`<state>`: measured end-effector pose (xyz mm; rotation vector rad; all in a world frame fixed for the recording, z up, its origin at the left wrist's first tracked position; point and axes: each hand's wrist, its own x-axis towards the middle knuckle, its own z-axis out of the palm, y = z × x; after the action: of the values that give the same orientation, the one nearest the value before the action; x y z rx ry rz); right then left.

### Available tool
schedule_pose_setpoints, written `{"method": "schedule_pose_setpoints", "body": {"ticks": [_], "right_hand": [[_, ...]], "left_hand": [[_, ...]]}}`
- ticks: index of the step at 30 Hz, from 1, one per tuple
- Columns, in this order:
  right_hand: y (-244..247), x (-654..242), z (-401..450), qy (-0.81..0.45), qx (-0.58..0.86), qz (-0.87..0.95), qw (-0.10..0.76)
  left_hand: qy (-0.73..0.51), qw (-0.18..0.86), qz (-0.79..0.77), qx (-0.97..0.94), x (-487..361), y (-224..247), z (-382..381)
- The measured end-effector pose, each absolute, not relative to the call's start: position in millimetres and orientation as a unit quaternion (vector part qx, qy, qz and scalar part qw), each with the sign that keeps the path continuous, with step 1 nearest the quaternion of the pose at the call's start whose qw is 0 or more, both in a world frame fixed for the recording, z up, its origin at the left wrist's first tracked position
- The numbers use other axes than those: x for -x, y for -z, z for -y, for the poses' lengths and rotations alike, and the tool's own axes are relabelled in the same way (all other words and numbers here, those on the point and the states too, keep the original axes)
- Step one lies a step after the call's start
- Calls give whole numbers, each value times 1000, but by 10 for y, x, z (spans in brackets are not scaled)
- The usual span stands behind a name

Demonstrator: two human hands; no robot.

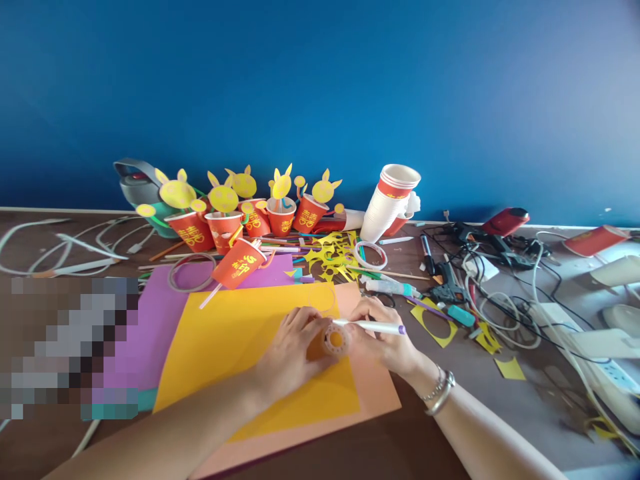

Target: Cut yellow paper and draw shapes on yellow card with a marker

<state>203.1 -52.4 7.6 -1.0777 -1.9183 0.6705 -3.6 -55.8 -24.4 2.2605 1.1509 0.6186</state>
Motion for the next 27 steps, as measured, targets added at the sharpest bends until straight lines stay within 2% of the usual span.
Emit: {"method": "schedule_pose_setpoints", "body": {"ticks": [5,10,13,16,20,27], "right_hand": [[-70,-2084,531,-298,451,746,389],[-54,-2086,547,-242,419,776,405],[-85,-2059,549,-210,388,810,386],[-138,-2069,557,-227,390,818,355],[-189,-2122,573,-250,388,811,359],[-200,-2098,584,-174,329,873,315]], "left_hand": [[-237,265,-416,-837,30,251,550],[-247,263,-410,-838,30,249,543],[-240,262,-413,-839,30,246,545],[-239,263,-413,-838,28,237,545],[-248,261,-406,-840,25,217,542],[-248,263,-406,-840,23,209,539]]}}
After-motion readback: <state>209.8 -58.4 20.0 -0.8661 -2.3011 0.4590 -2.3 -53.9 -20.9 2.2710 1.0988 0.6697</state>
